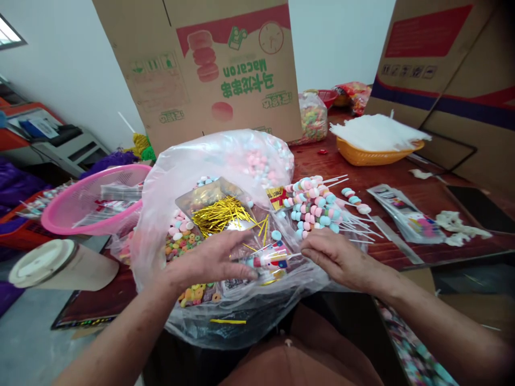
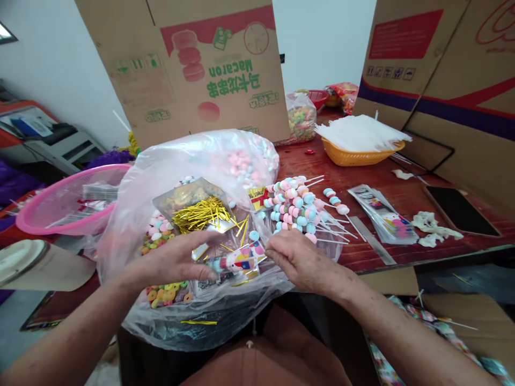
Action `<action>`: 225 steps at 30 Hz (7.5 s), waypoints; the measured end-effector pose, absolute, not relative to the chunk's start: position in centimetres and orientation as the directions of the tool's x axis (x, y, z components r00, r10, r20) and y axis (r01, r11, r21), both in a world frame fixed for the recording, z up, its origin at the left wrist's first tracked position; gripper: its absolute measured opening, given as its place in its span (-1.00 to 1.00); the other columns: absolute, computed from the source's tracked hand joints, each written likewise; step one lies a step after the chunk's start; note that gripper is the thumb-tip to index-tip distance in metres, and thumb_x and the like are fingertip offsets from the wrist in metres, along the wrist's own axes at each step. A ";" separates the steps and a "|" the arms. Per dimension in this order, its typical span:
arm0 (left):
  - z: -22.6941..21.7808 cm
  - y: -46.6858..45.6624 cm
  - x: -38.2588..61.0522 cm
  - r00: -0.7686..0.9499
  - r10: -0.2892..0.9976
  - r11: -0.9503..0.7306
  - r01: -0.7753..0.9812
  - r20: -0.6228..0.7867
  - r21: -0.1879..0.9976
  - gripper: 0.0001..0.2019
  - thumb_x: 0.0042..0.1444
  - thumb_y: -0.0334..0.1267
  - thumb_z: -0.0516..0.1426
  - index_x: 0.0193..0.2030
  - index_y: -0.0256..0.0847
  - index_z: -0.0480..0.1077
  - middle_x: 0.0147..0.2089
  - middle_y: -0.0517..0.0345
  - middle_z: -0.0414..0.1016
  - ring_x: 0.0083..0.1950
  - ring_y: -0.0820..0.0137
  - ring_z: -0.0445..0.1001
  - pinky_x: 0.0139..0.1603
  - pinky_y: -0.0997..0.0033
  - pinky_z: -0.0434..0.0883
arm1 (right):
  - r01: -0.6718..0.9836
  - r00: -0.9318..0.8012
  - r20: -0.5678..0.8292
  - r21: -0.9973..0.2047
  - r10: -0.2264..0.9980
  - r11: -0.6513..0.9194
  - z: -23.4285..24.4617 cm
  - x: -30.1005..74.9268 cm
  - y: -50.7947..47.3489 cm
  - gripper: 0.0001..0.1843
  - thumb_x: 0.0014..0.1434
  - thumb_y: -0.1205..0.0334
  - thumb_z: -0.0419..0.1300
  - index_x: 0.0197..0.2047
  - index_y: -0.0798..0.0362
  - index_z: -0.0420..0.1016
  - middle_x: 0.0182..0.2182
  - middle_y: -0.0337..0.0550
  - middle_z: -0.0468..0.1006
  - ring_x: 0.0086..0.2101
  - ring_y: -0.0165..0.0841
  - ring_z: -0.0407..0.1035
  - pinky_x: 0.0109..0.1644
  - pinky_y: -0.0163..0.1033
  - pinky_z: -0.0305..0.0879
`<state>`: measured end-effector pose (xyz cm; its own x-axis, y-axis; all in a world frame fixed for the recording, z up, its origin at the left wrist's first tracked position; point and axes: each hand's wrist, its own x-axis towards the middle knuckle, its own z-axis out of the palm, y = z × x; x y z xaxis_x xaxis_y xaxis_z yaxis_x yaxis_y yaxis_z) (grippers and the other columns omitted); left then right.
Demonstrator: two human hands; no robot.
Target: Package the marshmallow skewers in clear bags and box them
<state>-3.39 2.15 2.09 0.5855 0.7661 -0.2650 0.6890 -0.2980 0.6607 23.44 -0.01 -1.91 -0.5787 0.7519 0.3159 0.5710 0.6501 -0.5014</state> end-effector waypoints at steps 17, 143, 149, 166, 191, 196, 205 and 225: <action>-1.0 -2.0 -1.2 0.428 0.842 0.169 0.372 -0.330 0.913 -0.68 0.17 0.03 -0.05 -0.34 -0.19 0.25 -0.53 0.29 0.22 -0.59 0.53 0.22 -0.63 0.57 0.24 | 0.463 -0.439 0.314 -0.724 0.842 0.512 -1.2 19.2 1.6 -0.82 0.21 0.19 0.02 -0.20 0.08 0.37 -0.40 -0.19 0.41 -0.43 -0.39 0.27 -0.33 -0.30 0.18; -0.9 -5.6 -4.3 0.156 0.889 0.453 -0.153 -0.431 0.878 -0.79 -0.17 -0.17 0.25 -0.53 -0.31 0.42 -0.57 0.21 0.38 -0.60 0.54 0.29 -0.56 0.55 0.20 | 0.310 -0.470 0.576 -0.602 0.669 0.736 -0.5 13.1 -3.6 -0.85 0.19 0.42 -0.04 -0.31 0.07 0.32 -0.09 0.01 0.40 -0.20 -0.33 0.35 -0.20 -0.25 0.27; -1.4 -4.1 -2.2 0.305 0.927 0.106 0.342 -0.217 0.934 -0.83 0.01 -0.23 0.10 -0.47 -0.28 0.43 -0.58 0.25 0.29 -0.52 0.50 0.22 -0.48 0.51 0.19 | 0.617 -0.627 0.329 -0.345 0.706 0.708 -3.9 13.2 -2.6 -0.77 0.00 0.54 -0.01 -0.31 0.07 0.32 -0.44 -0.16 0.44 -0.45 -0.35 0.32 -0.45 -0.31 0.13; -3.5 -3.2 -0.2 -0.048 0.930 0.344 -0.244 -0.365 0.907 -0.89 -0.22 -0.27 0.23 -0.57 -0.27 0.43 -0.65 0.27 0.31 -0.59 0.55 0.21 -0.54 0.54 0.18 | 0.116 -0.371 0.237 -0.948 0.898 0.298 -3.9 12.8 -3.4 -0.65 0.28 0.23 -0.10 0.02 0.08 0.38 -0.54 -0.26 0.33 -0.52 -0.46 0.22 -0.44 -0.36 0.21; -3.4 -5.1 -1.5 0.382 0.838 0.540 -0.467 -0.391 0.700 -0.64 -0.31 -0.20 0.39 -0.36 -0.32 0.46 -0.56 0.19 0.42 -0.57 0.52 0.37 -0.49 0.52 0.35 | 0.128 -0.670 0.249 -0.889 0.699 0.439 -2.1 14.9 -2.9 -0.70 0.27 0.19 -0.03 -0.36 0.04 0.47 -0.50 -0.25 0.49 -0.48 -0.46 0.33 -0.35 -0.37 0.25; -3.2 -5.4 -0.9 0.350 0.881 0.470 -0.562 -0.319 0.681 -0.35 -0.23 -0.24 0.37 0.05 -0.14 0.25 -0.56 0.30 0.42 -0.58 0.50 0.39 -0.53 0.54 0.35 | 0.101 -0.665 0.214 -0.924 0.716 0.369 -2.1 14.7 -2.7 -0.69 0.27 0.18 -0.02 -0.48 0.05 0.33 -0.57 -0.28 0.46 -0.53 -0.48 0.32 -0.43 -0.40 0.21; -2.2 -4.7 -0.1 -0.115 0.958 0.221 -0.292 -0.263 0.931 -0.35 -0.19 -0.02 0.32 0.03 -0.09 0.18 -0.33 0.23 0.47 -0.43 0.47 0.42 -0.36 0.49 0.34 | 0.600 -0.466 0.683 -0.223 0.563 0.768 -2.1 14.0 -3.0 -0.74 0.21 0.44 -0.12 -0.41 0.09 0.32 -0.57 -0.14 0.40 -0.52 -0.34 0.26 -0.45 -0.26 0.06; -2.5 -6.5 -1.1 -0.016 0.976 0.217 0.000 -0.217 0.976 -0.64 0.14 0.01 0.01 -0.31 -0.23 0.46 -0.33 0.11 0.51 -0.21 0.31 0.43 -0.08 0.36 0.32 | 0.166 -0.478 -0.280 -0.960 0.833 -0.227 -3.4 11.3 -5.8 -0.47 0.22 -0.18 -0.23 -0.58 0.01 0.15 -0.80 -0.36 0.13 -0.73 -0.47 0.00 -0.65 -0.36 -0.04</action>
<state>-1.10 -6.47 -2.48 -0.0161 0.9761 -0.2167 0.0001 0.2168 0.9762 11.29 -5.80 -3.41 -0.4779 0.8327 -0.2798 0.1659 -0.2272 -0.9596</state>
